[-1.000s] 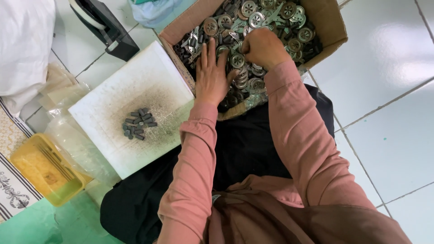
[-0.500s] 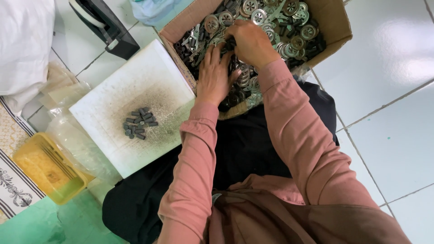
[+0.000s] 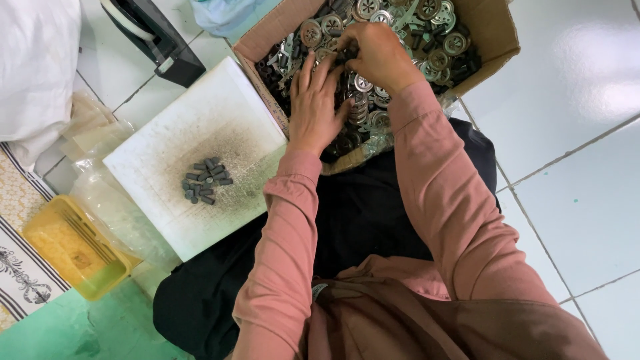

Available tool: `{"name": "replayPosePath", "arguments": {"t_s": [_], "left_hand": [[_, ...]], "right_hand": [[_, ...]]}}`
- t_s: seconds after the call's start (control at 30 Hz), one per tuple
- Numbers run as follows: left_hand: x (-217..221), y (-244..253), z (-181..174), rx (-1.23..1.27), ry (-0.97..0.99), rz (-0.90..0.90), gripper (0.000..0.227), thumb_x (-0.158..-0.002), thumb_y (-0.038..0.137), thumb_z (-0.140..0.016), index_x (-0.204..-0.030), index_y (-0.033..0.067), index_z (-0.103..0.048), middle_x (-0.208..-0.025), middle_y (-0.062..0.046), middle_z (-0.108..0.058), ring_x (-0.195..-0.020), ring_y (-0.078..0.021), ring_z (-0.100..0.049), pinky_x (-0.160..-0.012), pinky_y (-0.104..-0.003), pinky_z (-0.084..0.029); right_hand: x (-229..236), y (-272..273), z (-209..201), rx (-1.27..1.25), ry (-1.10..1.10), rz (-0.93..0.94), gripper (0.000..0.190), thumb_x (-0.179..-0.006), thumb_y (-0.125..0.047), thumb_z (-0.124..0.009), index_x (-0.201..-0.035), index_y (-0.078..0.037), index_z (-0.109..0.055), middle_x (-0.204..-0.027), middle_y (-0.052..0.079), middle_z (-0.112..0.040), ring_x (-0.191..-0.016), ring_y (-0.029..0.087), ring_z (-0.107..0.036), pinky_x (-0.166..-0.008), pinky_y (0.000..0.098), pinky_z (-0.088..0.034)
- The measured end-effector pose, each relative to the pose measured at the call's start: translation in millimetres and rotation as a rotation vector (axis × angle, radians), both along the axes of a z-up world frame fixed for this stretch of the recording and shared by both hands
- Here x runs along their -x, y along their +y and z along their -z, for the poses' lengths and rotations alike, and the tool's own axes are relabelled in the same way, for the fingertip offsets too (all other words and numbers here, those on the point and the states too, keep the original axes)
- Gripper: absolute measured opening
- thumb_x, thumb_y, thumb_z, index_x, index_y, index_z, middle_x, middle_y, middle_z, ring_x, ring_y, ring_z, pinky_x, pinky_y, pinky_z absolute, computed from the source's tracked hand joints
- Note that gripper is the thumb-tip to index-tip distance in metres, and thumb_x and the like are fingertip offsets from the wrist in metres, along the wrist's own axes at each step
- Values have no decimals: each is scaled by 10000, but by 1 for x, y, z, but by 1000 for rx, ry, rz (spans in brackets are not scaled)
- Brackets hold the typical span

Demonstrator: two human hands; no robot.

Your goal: The person sits on the floor and sorts small dark cylindrical metal parts from a cardboard box filled with mixed hardware. They place the sorted parts onto a white board, then transfer them into a small plastic bag.

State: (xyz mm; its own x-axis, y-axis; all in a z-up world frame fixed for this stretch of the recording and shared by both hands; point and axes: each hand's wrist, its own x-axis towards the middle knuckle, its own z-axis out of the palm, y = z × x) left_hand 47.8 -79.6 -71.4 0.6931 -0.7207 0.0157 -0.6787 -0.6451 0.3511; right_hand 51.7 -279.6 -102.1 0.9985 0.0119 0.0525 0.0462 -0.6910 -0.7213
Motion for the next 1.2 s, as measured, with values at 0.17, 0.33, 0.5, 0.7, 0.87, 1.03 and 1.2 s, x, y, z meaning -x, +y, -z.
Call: {"name": "replayPosePath", "arguments": {"t_s": [0.17,0.33,0.5,0.7,0.87,1.03,1.2], "left_hand": [[3,2,-6,48,-45,-6,617,-982,372,-796,-1474,102,-541,-1631,-39,-350,-1554,-308,-134,-1256,-629,-207],[3,1,-5,130,-30,18,628,-965,308,-822,-1483,106,-529,-1627,-39,-368,-1558,-308,-171,-1284,-610,-168],[12,5,-6,335,-54,-34,529,-960,209,-798,-1423,102,-565,-1515,-85,-493,-1503,-325,-332,-1266,-585,-315],[73,65,-46,393,-74,-200,471,-1082,399,-561,-1504,193,-526,-1581,-35,-456,-1559,-281,-315,-1277,-551,-315],[124,160,-63,354,-135,-348,447,-1051,348,-615,-1445,141,-571,-1521,-57,-469,-1497,-334,-351,-1226,-598,-246],[141,227,-69,245,-265,-480,391,-1038,298,-644,-1365,84,-624,-1456,-81,-492,-1436,-336,-363,-1187,-614,-199],[141,243,-61,201,-286,-554,351,-1008,307,-663,-1238,45,-701,-1428,-88,-539,-1401,-318,-403,-1184,-626,-201]], "right_hand": [[8,4,-33,-138,-6,25,257,-840,121,-744,-1044,-26,-694,-944,131,-669,-728,222,-606,-630,368,-532],[18,3,-49,-123,15,36,250,-865,82,-746,-1074,-52,-712,-924,108,-675,-632,176,-559,-565,343,-489],[27,8,-57,-143,-129,-47,183,-959,81,-738,-1126,19,-696,-1021,193,-699,-869,307,-679,-750,420,-595],[39,34,-76,-115,-85,-26,250,-953,22,-833,-1163,-18,-702,-995,151,-691,-818,252,-632,-706,397,-564],[55,102,-95,-238,-126,-92,319,-920,57,-789,-1212,17,-668,-1083,213,-680,-846,310,-678,-745,406,-598],[76,205,-102,-207,-158,-186,369,-856,-80,-851,-1195,-163,-730,-874,68,-708,-768,259,-720,-704,378,-598],[86,258,-100,-130,-247,-286,343,-863,-3,-805,-1183,-85,-710,-974,80,-658,-794,265,-721,-729,360,-609]]}}
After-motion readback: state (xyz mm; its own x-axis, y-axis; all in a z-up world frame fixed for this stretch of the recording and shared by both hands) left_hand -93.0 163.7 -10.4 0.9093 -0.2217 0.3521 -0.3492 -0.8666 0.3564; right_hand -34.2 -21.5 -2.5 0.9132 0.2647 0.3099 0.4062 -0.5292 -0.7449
